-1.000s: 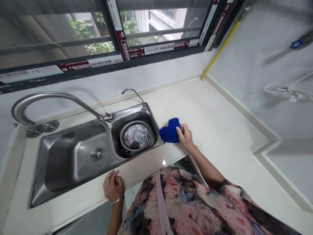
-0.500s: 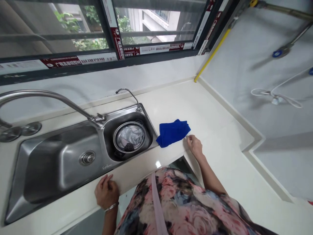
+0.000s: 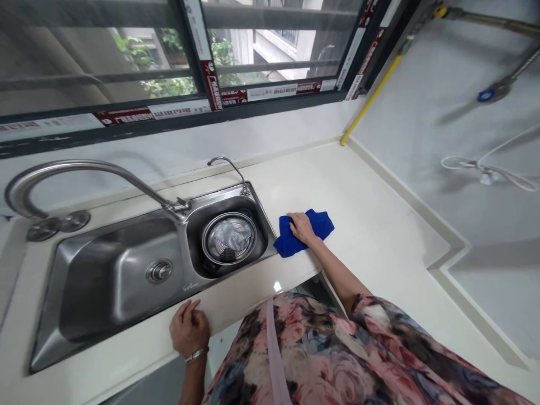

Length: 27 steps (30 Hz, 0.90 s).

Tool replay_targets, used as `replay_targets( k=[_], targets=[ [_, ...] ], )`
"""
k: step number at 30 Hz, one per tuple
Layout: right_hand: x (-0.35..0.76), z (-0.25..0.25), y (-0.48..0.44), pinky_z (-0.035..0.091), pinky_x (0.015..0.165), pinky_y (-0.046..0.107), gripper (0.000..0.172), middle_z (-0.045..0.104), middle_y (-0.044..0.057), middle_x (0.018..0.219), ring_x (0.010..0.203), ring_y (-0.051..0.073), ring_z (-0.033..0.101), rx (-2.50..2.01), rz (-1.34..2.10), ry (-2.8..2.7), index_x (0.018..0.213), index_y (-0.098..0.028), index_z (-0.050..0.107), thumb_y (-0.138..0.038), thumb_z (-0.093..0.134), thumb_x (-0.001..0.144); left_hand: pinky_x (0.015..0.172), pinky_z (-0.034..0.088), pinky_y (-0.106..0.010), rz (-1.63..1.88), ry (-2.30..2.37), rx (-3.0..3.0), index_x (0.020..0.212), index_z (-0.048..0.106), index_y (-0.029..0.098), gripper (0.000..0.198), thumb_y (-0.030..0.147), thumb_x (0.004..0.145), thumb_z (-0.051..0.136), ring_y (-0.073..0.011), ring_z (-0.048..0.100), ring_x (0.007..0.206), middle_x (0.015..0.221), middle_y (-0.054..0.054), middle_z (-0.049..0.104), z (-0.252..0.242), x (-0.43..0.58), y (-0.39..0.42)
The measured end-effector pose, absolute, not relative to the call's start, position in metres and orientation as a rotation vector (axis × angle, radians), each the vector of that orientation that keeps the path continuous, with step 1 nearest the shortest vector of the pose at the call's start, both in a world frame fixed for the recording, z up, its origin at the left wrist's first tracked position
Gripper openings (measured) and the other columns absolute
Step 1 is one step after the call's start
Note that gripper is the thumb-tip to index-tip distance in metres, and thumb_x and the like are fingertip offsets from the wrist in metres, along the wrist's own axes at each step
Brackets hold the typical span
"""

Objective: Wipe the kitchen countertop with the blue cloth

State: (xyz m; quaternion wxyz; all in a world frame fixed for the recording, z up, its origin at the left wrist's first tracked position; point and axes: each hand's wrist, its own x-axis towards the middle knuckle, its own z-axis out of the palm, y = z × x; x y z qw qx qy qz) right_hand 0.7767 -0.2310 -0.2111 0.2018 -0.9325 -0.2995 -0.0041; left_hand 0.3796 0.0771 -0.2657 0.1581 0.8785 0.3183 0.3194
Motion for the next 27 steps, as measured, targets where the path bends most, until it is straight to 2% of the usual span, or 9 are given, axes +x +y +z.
replay_targets(
  k=[4, 10, 12, 16, 18, 20, 21, 23, 27],
  targets=[
    [0.787, -0.202, -0.226, 0.048, 0.105, 0.05, 0.026, 0.072, 0.016, 0.103, 0.107, 0.033, 0.062, -2.617, 0.046, -0.888, 0.112, -0.016, 0.074, -0.019, 0.058, 0.092, 0.104, 0.049, -0.046, 0.905, 0.935, 2.46, 0.103, 0.075, 0.023, 0.024, 0.02, 0.088, 0.056, -0.0251, 0.067, 0.105, 0.117, -0.009, 0.073, -0.264, 0.379, 0.075],
    [0.756, -0.17, -0.277, 0.054, 0.101, 0.039, 0.026, 0.068, 0.013, 0.124, 0.114, 0.025, 0.065, -2.324, 0.089, -1.163, 0.118, -0.023, 0.067, -0.024, 0.044, 0.105, 0.105, 0.05, -0.047, 0.892, 0.944, 2.457, 0.103, 0.075, 0.023, 0.023, 0.02, 0.087, 0.058, -0.0254, 0.067, 0.105, 0.116, -0.01, 0.073, -0.264, 0.38, 0.074],
    [0.732, -0.163, -0.311, 0.056, 0.099, 0.039, 0.026, 0.07, 0.012, 0.122, 0.114, 0.024, 0.066, -2.214, 0.109, -1.211, 0.119, -0.024, 0.065, -0.025, 0.043, 0.107, 0.105, 0.049, -0.047, 0.869, 0.961, 2.458, 0.103, 0.076, 0.023, 0.023, 0.021, 0.088, 0.058, -0.0253, 0.067, 0.106, 0.116, -0.009, 0.073, -0.263, 0.38, 0.074],
    [0.685, -0.158, -0.371, 0.059, 0.087, 0.036, 0.021, 0.075, 0.01, 0.11, 0.096, 0.022, 0.071, -2.327, 0.358, -1.082, 0.112, -0.023, 0.07, -0.026, 0.053, 0.101, 0.105, 0.049, -0.046, 0.85, 1.023, 2.468, 0.1, 0.076, 0.023, 0.023, 0.025, 0.09, 0.055, -0.025, 0.067, 0.106, 0.114, -0.008, 0.075, -0.259, 0.383, 0.072],
    [0.672, -0.158, -0.388, 0.058, 0.078, 0.033, 0.017, 0.077, 0.007, 0.095, 0.082, 0.022, 0.072, -2.485, 0.594, -0.936, 0.1, -0.023, 0.074, -0.033, 0.061, 0.099, 0.105, 0.049, -0.047, 0.836, 1.047, 2.47, 0.098, 0.076, 0.023, 0.023, 0.027, 0.091, 0.055, -0.0252, 0.067, 0.107, 0.113, -0.008, 0.076, -0.257, 0.384, 0.072],
    [0.67, -0.159, -0.391, 0.056, 0.072, 0.032, 0.024, 0.075, 0.006, 0.082, 0.076, 0.023, 0.072, -2.686, 0.723, -0.728, 0.09, -0.024, 0.076, -0.044, 0.066, 0.098, 0.105, 0.049, -0.048, 0.811, 1.039, 2.475, 0.097, 0.077, 0.023, 0.023, 0.027, 0.09, 0.055, -0.0258, 0.067, 0.107, 0.113, -0.008, 0.076, -0.255, 0.384, 0.072],
    [0.673, -0.161, -0.388, 0.056, 0.072, 0.033, 0.027, 0.076, 0.006, 0.082, 0.078, 0.024, 0.073, -2.772, 0.686, -0.619, 0.091, -0.025, 0.077, -0.048, 0.065, 0.099, 0.105, 0.049, -0.049, 0.798, 1.03, 2.474, 0.097, 0.077, 0.023, 0.023, 0.027, 0.09, 0.055, -0.026, 0.067, 0.106, 0.113, -0.008, 0.076, -0.255, 0.385, 0.073],
    [0.688, -0.167, -0.376, 0.058, 0.081, 0.036, 0.03, 0.079, 0.009, 0.099, 0.092, 0.028, 0.075, -2.843, 0.429, -0.466, 0.109, -0.025, 0.077, -0.048, 0.059, 0.102, 0.105, 0.049, -0.049, 0.78, 1.034, 2.462, 0.097, 0.077, 0.023, 0.023, 0.027, 0.088, 0.056, -0.0262, 0.067, 0.106, 0.112, -0.009, 0.075, -0.255, 0.385, 0.073],
    [0.735, -0.186, -0.337, 0.058, 0.1, 0.048, 0.055, 0.064, 0.018, 0.146, 0.124, 0.033, 0.067, -2.718, -0.012, -0.32, 0.153, -0.018, 0.052, -0.036, 0.05, 0.101, 0.105, 0.049, -0.049, 0.805, 1.042, 2.473, 0.098, 0.077, 0.023, 0.023, 0.026, 0.089, 0.055, -0.0263, 0.066, 0.107, 0.114, -0.009, 0.075, -0.257, 0.384, 0.074]
  ],
)
